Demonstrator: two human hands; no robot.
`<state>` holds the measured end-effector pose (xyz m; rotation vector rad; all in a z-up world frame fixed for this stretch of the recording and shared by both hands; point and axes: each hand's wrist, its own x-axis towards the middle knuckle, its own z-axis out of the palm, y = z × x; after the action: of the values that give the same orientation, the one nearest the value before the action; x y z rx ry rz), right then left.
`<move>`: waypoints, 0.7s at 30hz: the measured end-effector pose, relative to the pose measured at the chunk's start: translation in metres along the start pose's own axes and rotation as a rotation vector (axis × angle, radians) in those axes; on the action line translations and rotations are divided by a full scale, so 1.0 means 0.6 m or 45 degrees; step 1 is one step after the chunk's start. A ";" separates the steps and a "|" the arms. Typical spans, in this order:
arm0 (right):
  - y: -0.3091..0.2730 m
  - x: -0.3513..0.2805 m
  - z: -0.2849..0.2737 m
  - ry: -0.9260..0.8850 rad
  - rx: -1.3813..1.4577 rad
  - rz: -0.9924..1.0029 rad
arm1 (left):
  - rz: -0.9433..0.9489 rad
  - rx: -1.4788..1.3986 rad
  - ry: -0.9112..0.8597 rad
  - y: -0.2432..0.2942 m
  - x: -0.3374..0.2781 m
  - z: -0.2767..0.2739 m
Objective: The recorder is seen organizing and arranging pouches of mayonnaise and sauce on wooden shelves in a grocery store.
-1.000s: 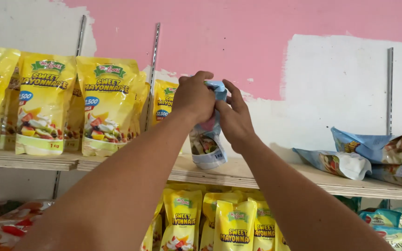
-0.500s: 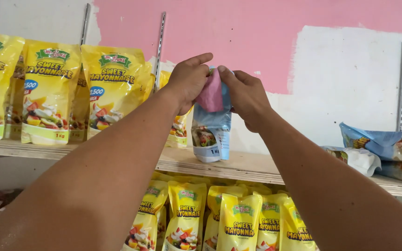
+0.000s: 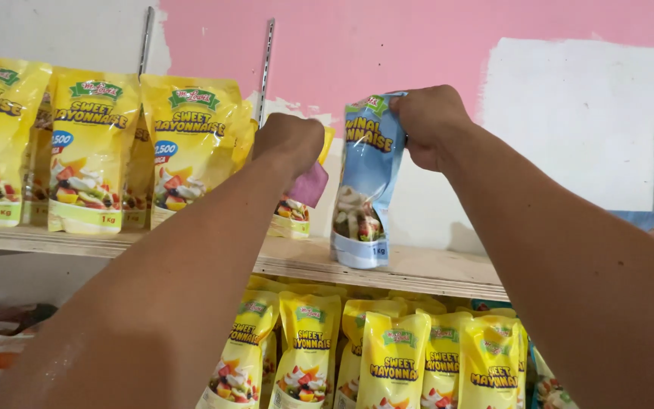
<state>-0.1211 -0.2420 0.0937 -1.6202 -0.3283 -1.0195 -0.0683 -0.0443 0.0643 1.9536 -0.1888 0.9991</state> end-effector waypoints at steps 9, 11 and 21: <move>-0.058 -0.062 -0.028 -0.302 0.384 0.036 | -0.080 -0.856 -0.115 0.051 -0.049 -0.013; -0.051 -0.048 -0.036 -0.313 0.255 -0.031 | -0.076 -0.753 -0.059 0.053 -0.028 -0.019; -0.024 -0.033 -0.058 -0.016 -0.233 -0.208 | -0.028 -0.618 0.227 0.075 -0.029 -0.025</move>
<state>-0.1579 -0.2628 0.0874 -1.7872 -0.3899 -1.1917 -0.1101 -0.0628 0.0854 1.4180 -0.2799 0.9985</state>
